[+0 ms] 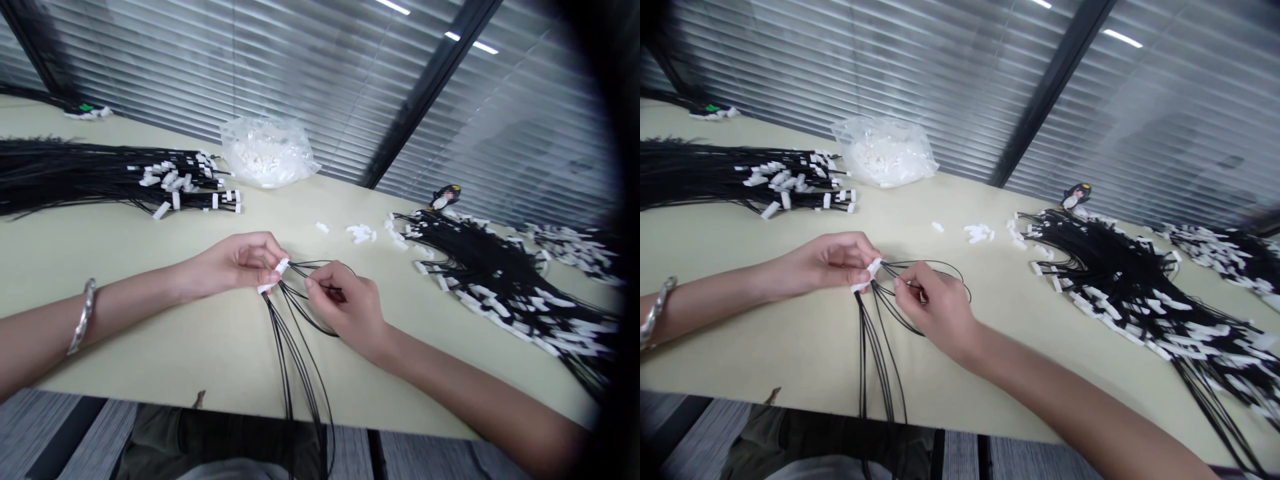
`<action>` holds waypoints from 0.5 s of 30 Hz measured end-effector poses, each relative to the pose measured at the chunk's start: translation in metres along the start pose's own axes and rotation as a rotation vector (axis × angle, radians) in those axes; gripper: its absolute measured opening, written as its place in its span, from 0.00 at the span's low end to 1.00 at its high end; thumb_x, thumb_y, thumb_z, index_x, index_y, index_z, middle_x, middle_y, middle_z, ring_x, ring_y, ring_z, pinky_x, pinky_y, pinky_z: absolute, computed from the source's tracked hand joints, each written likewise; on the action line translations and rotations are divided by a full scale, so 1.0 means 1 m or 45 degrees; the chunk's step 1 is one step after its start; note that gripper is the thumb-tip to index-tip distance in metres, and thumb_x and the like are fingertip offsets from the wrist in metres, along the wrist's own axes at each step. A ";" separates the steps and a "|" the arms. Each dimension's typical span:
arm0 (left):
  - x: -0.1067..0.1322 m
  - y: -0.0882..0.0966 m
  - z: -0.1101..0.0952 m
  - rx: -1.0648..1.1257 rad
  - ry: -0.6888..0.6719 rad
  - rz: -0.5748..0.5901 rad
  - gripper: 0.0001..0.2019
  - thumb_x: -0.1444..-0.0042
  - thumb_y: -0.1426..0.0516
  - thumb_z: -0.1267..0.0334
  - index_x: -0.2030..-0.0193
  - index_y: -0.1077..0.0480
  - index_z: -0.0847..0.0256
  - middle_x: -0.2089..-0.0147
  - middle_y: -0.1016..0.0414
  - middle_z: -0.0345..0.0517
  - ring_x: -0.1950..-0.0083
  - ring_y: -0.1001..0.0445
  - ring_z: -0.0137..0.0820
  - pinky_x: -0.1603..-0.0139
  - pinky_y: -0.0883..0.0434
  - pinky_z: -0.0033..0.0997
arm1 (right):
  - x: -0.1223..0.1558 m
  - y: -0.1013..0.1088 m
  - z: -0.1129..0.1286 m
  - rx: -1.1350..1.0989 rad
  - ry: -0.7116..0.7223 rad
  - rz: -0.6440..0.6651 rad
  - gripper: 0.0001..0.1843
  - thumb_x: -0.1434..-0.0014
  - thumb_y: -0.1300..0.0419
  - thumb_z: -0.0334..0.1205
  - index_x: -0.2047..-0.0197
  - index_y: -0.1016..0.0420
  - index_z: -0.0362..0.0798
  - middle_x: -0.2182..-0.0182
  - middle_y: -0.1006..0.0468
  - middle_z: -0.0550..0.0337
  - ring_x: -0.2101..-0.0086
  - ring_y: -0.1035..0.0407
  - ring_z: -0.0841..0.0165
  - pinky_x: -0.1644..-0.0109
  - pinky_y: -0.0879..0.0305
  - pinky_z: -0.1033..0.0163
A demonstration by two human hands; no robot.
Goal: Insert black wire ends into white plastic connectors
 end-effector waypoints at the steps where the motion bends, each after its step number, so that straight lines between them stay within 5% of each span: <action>1: 0.000 0.000 0.001 -0.010 0.004 0.001 0.10 0.46 0.42 0.69 0.57 0.35 0.64 0.67 0.31 0.41 0.68 0.29 0.26 0.63 0.31 0.31 | 0.000 0.000 0.001 0.035 0.035 0.002 0.07 0.44 0.47 0.39 0.68 0.32 0.43 0.81 0.36 0.67 0.79 0.48 0.90 0.75 0.51 0.84; 15: 0.001 0.000 0.002 0.041 0.160 -0.126 0.08 0.50 0.39 0.69 0.61 0.28 0.64 0.66 0.25 0.41 0.69 0.28 0.23 0.64 0.29 0.26 | 0.003 -0.005 0.007 0.232 0.346 -0.011 0.03 0.42 0.47 0.36 0.64 0.36 0.46 0.77 0.34 0.71 0.78 0.47 0.89 0.71 0.50 0.81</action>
Point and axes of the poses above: each hand's wrist, its own x-axis away from the middle knuckle, its own y-axis out of the back of the hand, z = x × y, the point moved 5 cm from there along -x, towards the middle knuckle
